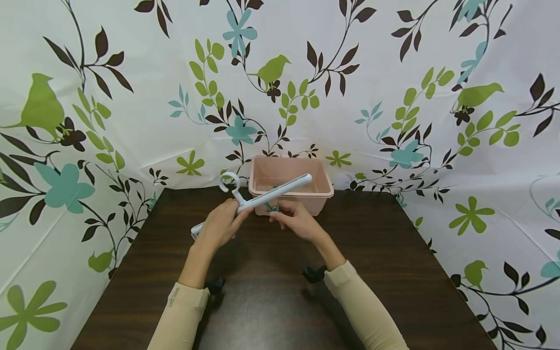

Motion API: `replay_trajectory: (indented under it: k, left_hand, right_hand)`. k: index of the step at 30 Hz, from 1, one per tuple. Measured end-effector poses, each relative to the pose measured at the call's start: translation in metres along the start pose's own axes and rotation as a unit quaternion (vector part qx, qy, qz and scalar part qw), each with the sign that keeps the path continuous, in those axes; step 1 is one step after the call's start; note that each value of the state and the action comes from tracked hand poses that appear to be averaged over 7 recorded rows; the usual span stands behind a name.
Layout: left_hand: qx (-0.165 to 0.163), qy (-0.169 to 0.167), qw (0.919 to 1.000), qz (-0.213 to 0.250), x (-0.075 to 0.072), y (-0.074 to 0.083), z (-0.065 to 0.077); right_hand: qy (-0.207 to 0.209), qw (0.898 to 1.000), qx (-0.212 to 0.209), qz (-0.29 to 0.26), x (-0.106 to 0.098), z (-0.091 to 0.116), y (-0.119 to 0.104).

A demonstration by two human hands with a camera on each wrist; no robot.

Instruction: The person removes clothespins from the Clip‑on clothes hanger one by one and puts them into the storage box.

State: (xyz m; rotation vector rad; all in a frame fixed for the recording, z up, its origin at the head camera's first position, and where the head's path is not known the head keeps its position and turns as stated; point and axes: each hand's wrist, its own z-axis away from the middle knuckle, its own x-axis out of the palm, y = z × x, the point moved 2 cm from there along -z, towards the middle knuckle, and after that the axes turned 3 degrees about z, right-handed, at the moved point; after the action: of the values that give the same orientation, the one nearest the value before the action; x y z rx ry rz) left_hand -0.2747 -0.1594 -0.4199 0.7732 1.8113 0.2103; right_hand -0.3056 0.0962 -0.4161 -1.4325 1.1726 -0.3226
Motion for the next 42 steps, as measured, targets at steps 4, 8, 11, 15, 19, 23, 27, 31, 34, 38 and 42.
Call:
replay_trajectory:
  k: [4, 8, 11, 15, 19, 23, 27, 31, 34, 38, 42]
  left_hand:
    - [-0.005, 0.000, 1.0000, 0.007, 0.000, 0.001, 0.000]
    - [0.001, 0.005, 1.0000, 0.007, 0.000, 0.001, 0.000]
    - [0.005, 0.009, 0.9999, 0.009, 0.001, 0.001, 0.000]
    - [0.005, 0.012, 0.9999, 0.009, 0.002, 0.001, 0.000]
    - [0.006, 0.014, 0.9999, 0.003, 0.003, 0.000, 0.001]
    - [0.008, 0.016, 0.9998, -0.005, 0.002, 0.000, 0.001]
    - [0.009, 0.018, 0.9998, -0.008, 0.002, 0.000, 0.002]
    - [0.013, 0.020, 0.9997, -0.009, 0.002, 0.000, 0.002]
    - [0.015, 0.021, 0.9996, -0.010, 0.003, 0.000, 0.003]
    - [0.020, 0.027, 0.9994, -0.011, 0.003, 0.001, 0.004]
    - [0.033, 0.037, 0.9987, -0.012, 0.003, 0.001, 0.005]
  right_hand:
    - [0.001, 1.000, -0.008, 0.001, -0.001, 0.000, 0.000]
    - [0.006, 1.000, -0.009, -0.004, -0.002, 0.001, -0.002]
    - [0.011, 1.000, -0.007, -0.011, -0.001, 0.001, -0.004]
    - [0.017, 1.000, -0.012, -0.011, 0.001, 0.001, -0.004]
    - [0.023, 0.999, -0.014, -0.021, 0.004, 0.001, -0.004]
    - [0.022, 0.998, -0.016, -0.049, 0.007, -0.001, -0.006]
    - [0.011, 0.997, -0.013, -0.073, 0.010, -0.001, -0.007]
    - [0.000, 0.997, 0.001, -0.078, 0.011, -0.001, -0.007]
    - [-0.006, 0.997, 0.004, -0.073, 0.012, -0.002, -0.007]
    - [-0.016, 0.996, 0.006, -0.085, 0.012, -0.001, -0.007]
    - [-0.031, 0.992, 0.013, -0.121, 0.012, -0.001, -0.005]
